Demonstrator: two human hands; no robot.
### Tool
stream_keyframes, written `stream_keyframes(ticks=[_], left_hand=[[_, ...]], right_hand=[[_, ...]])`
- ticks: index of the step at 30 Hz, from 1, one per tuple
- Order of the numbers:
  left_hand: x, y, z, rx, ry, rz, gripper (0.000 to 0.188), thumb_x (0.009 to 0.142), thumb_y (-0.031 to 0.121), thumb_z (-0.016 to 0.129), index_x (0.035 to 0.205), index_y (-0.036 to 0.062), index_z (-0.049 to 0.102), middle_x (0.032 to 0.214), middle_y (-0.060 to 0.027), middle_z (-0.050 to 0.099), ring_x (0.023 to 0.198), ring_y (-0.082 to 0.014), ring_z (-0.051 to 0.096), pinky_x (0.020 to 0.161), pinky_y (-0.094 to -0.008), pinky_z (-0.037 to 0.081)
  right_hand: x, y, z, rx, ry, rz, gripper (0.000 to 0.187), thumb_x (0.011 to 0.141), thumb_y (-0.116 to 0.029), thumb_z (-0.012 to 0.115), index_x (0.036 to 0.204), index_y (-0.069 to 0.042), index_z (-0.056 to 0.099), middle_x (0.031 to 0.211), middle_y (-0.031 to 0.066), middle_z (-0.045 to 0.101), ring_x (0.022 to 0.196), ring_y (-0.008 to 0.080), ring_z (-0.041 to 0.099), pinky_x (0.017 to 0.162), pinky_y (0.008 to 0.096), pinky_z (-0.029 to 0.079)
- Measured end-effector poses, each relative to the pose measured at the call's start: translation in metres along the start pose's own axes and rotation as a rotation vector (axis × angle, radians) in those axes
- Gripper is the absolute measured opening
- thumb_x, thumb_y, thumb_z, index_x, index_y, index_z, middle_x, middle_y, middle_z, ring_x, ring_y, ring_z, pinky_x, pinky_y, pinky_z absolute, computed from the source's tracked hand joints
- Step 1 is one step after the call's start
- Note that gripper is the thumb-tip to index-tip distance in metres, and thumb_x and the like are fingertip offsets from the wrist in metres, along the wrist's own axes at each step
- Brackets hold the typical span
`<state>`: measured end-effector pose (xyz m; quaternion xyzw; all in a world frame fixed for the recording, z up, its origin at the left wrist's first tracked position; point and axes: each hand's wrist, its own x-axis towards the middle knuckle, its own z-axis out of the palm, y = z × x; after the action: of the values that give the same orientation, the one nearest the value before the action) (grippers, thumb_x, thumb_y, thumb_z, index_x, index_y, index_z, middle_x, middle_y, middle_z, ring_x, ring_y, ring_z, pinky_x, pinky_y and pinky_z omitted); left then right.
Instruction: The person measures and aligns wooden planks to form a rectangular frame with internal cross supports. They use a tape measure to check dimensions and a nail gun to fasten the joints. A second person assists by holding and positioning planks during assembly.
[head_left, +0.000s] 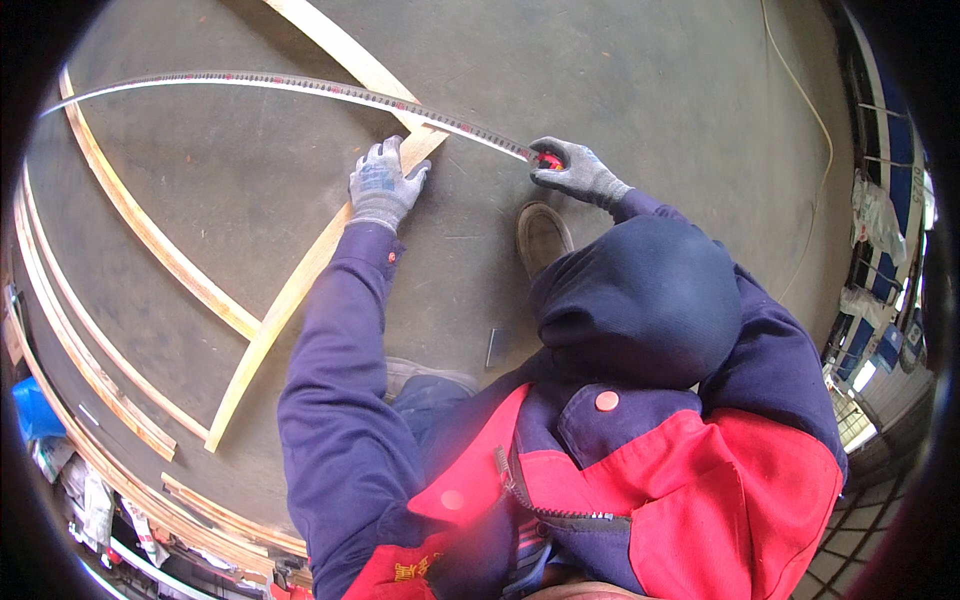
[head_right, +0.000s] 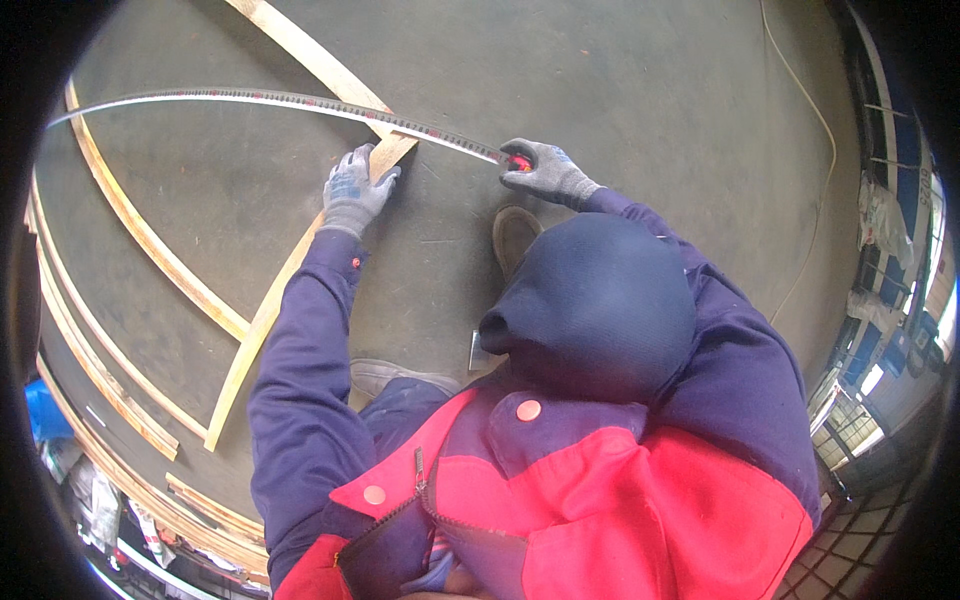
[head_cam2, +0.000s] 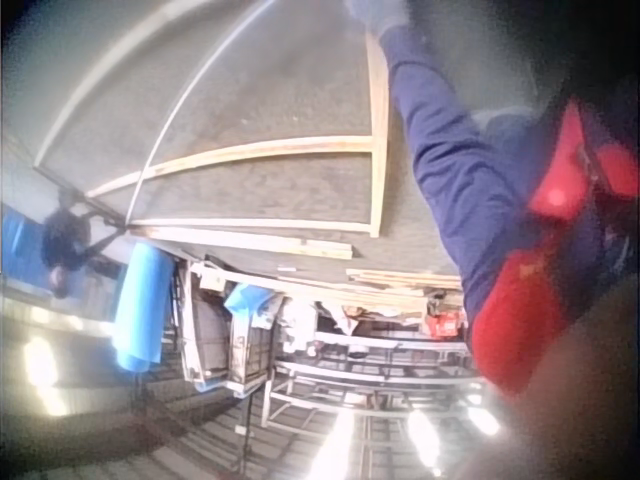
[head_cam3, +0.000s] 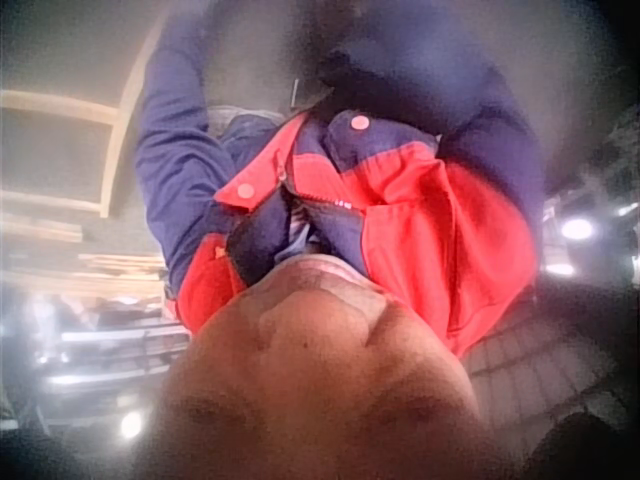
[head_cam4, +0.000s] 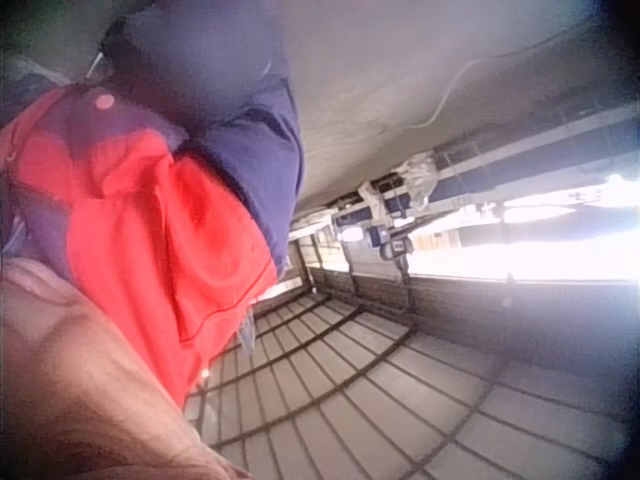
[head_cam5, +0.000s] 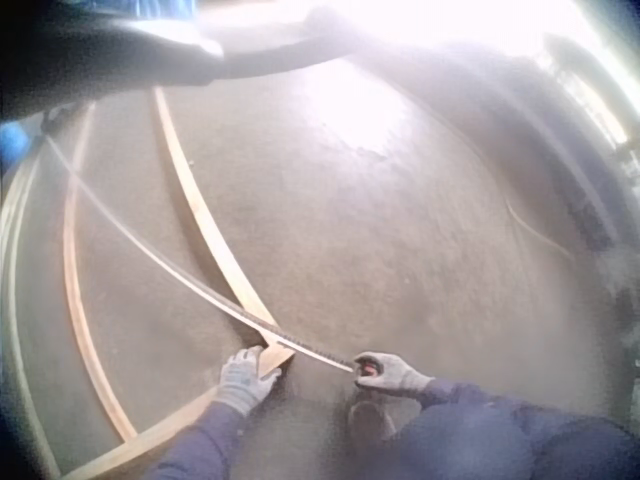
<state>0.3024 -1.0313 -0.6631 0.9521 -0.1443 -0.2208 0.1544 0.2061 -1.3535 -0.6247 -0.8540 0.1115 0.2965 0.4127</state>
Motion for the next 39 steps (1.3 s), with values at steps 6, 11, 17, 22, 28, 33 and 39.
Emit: stream_keyframes(ticks=[6, 11, 17, 22, 28, 33, 39], left_hand=[[-0.005, 0.009, 0.002, 0.037, 0.037, -0.039, 0.066, 0.086, 0.052, 0.073, 0.137, 0.0137, 0.056, 0.126, -0.0124, 0.064, 0.118, -0.0332, 0.063, 0.099, -0.0503, 0.049], [-0.006, 0.009, 0.001, 0.036, 0.035, -0.052, 0.065, 0.087, 0.053, 0.073, 0.137, 0.0144, 0.057, 0.126, -0.0118, 0.065, 0.118, -0.0323, 0.063, 0.100, -0.0500, 0.048], [-0.005, 0.008, 0.001, 0.031, 0.023, -0.053, 0.066, 0.087, 0.054, 0.073, 0.138, 0.0152, 0.057, 0.126, -0.0112, 0.065, 0.119, -0.0313, 0.063, 0.102, -0.0499, 0.046], [-0.006, 0.010, 0.001, 0.039, 0.007, -0.051, 0.067, 0.087, 0.054, 0.073, 0.138, 0.0153, 0.056, 0.127, -0.0113, 0.065, 0.119, -0.0322, 0.063, 0.103, -0.0507, 0.045], [-0.008, 0.013, 0.002, 0.052, 0.005, -0.043, 0.066, 0.086, 0.054, 0.073, 0.137, 0.0151, 0.057, 0.126, -0.0115, 0.065, 0.118, -0.0317, 0.063, 0.102, -0.0516, 0.045], [-0.011, 0.022, 0.000, 0.052, 0.002, -0.031, 0.064, 0.086, 0.050, 0.075, 0.135, 0.0134, 0.058, 0.125, -0.0123, 0.066, 0.117, -0.0323, 0.064, 0.101, -0.0511, 0.046], [-0.013, 0.032, -0.005, 0.078, -0.036, -0.034, 0.065, 0.085, 0.048, 0.076, 0.136, 0.0121, 0.058, 0.124, -0.0131, 0.066, 0.117, -0.0329, 0.064, 0.101, -0.0498, 0.046]], right_hand=[[0.000, 0.001, 0.001, 0.007, 0.003, 0.002, 0.058, 0.081, -0.035, 0.074, 0.130, -0.007, 0.063, 0.119, 0.0151, 0.071, 0.115, 0.0277, 0.067, 0.100, 0.0383, 0.050], [0.000, 0.000, 0.001, 0.017, 0.001, 0.028, 0.058, 0.081, -0.035, 0.074, 0.131, -0.008, 0.063, 0.121, 0.0147, 0.071, 0.116, 0.0269, 0.066, 0.102, 0.0378, 0.049], [0.001, 0.001, 0.000, 0.006, -0.016, 0.019, 0.058, 0.082, -0.035, 0.075, 0.132, -0.007, 0.063, 0.123, 0.0146, 0.070, 0.117, 0.0271, 0.066, 0.102, 0.0378, 0.049], [0.003, 0.004, 0.001, 0.033, -0.019, 0.004, 0.058, 0.081, -0.035, 0.075, 0.130, -0.007, 0.063, 0.121, 0.0143, 0.070, 0.116, 0.0277, 0.066, 0.102, 0.0384, 0.049], [0.004, 0.006, -0.001, 0.033, -0.034, -0.011, 0.057, 0.082, -0.035, 0.075, 0.130, -0.007, 0.063, 0.123, 0.0141, 0.070, 0.118, 0.0274, 0.065, 0.102, 0.0384, 0.048], [0.003, 0.004, -0.002, 0.016, -0.027, -0.002, 0.056, 0.082, -0.035, 0.074, 0.131, -0.007, 0.063, 0.122, 0.0138, 0.070, 0.117, 0.0262, 0.065, 0.102, 0.0382, 0.048], [0.001, 0.003, -0.005, 0.057, -0.052, 0.012, 0.056, 0.083, -0.034, 0.073, 0.131, -0.008, 0.064, 0.121, 0.0123, 0.070, 0.115, 0.0242, 0.065, 0.102, 0.0367, 0.048]])
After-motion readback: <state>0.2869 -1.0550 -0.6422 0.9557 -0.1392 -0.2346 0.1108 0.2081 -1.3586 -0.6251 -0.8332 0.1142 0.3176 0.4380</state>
